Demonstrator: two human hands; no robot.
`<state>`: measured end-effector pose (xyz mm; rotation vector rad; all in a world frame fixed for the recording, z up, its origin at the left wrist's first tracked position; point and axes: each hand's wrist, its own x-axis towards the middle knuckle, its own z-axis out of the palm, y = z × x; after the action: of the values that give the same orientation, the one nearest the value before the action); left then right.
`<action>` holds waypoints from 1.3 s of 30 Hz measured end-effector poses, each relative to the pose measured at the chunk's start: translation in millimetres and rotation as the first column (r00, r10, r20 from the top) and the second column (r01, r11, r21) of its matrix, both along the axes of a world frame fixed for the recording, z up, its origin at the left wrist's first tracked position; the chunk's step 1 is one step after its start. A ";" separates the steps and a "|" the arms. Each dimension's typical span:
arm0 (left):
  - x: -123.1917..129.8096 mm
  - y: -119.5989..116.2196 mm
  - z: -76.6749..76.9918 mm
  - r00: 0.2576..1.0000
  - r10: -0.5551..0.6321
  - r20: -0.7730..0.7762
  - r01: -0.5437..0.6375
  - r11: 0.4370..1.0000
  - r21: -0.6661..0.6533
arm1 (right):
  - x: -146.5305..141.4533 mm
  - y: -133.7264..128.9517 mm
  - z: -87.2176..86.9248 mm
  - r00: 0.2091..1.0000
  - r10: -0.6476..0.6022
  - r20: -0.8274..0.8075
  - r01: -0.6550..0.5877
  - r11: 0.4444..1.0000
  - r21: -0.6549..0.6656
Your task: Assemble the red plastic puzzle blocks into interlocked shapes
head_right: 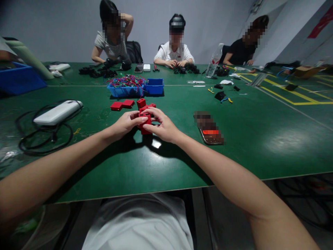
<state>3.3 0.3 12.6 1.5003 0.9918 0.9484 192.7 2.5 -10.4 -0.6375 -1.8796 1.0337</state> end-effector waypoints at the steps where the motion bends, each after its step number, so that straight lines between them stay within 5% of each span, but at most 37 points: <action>1: -0.1 0.3 -0.1 1.000 0.003 -0.004 -0.003 1.000 0.001 | 0.0 -0.1 0.2 1.000 -0.001 0.001 0.001 1.000 0.000; 39: 1.4 0.7 -4.1 1.000 0.027 0.010 -0.027 0.999 -0.027 | -1.4 0.3 2.4 1.000 0.003 -0.012 -0.003 1.000 0.031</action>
<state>4.7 1.0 8.5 1.4617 1.0159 0.9580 191.4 2.8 -8.0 -0.6091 -1.8828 1.0067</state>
